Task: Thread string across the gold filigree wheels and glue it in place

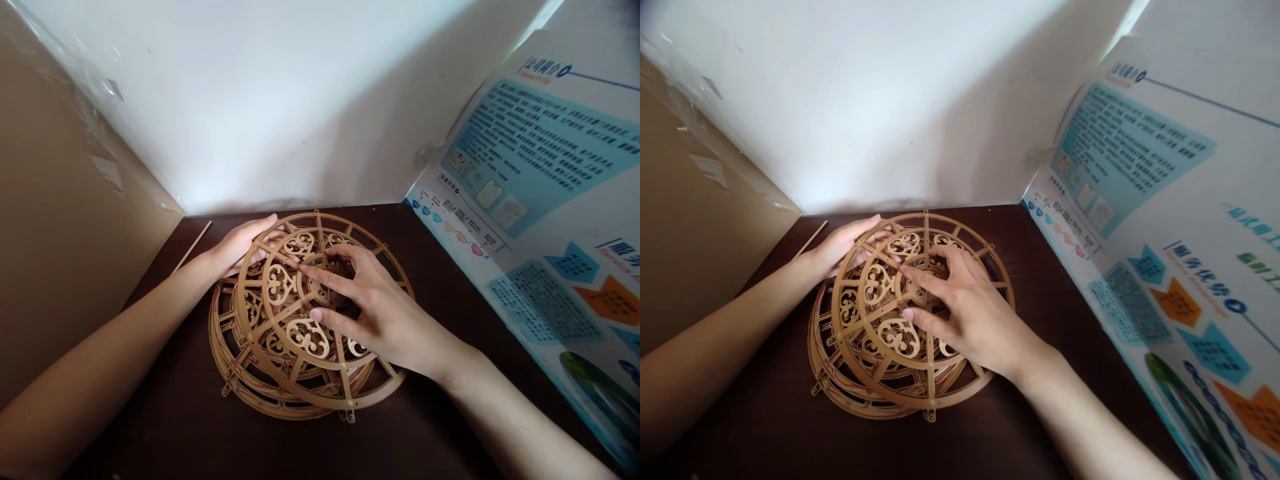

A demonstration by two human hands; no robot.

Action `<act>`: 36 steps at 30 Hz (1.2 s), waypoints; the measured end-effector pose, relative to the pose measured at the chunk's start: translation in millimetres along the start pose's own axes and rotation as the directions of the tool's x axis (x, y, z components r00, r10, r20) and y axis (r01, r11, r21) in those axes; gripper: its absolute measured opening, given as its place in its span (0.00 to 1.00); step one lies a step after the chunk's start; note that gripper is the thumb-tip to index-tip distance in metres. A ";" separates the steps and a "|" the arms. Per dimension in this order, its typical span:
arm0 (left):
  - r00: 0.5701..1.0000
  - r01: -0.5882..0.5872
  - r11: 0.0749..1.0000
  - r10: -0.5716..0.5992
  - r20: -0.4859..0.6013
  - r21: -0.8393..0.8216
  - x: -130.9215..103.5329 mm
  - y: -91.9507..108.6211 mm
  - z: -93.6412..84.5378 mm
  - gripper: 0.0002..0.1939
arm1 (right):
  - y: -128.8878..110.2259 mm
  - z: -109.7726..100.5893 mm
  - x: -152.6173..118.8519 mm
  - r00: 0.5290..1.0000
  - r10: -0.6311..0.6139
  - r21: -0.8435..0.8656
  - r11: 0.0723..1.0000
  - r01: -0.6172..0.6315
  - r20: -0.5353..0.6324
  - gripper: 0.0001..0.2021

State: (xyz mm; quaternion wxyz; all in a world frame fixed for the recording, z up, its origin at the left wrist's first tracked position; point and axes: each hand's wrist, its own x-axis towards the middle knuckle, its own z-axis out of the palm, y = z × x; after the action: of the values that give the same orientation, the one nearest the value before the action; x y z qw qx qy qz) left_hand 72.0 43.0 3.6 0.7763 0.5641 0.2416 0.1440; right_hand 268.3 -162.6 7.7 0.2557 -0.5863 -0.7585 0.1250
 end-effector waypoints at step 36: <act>0.998 -0.006 0.998 0.010 0.067 -0.060 -2.6 3.2 -16.1 0.19 | 22.6 -26.8 13.4 0.708 0.706 0.841 0.374 -0.390 0.014 0.23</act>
State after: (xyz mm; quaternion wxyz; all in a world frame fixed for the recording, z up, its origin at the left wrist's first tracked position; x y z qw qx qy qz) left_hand 61.3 55.7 3.2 0.7999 0.5461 0.2090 0.1352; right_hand 298.8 -146.4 22.3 0.5604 -0.6397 -0.3145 0.4217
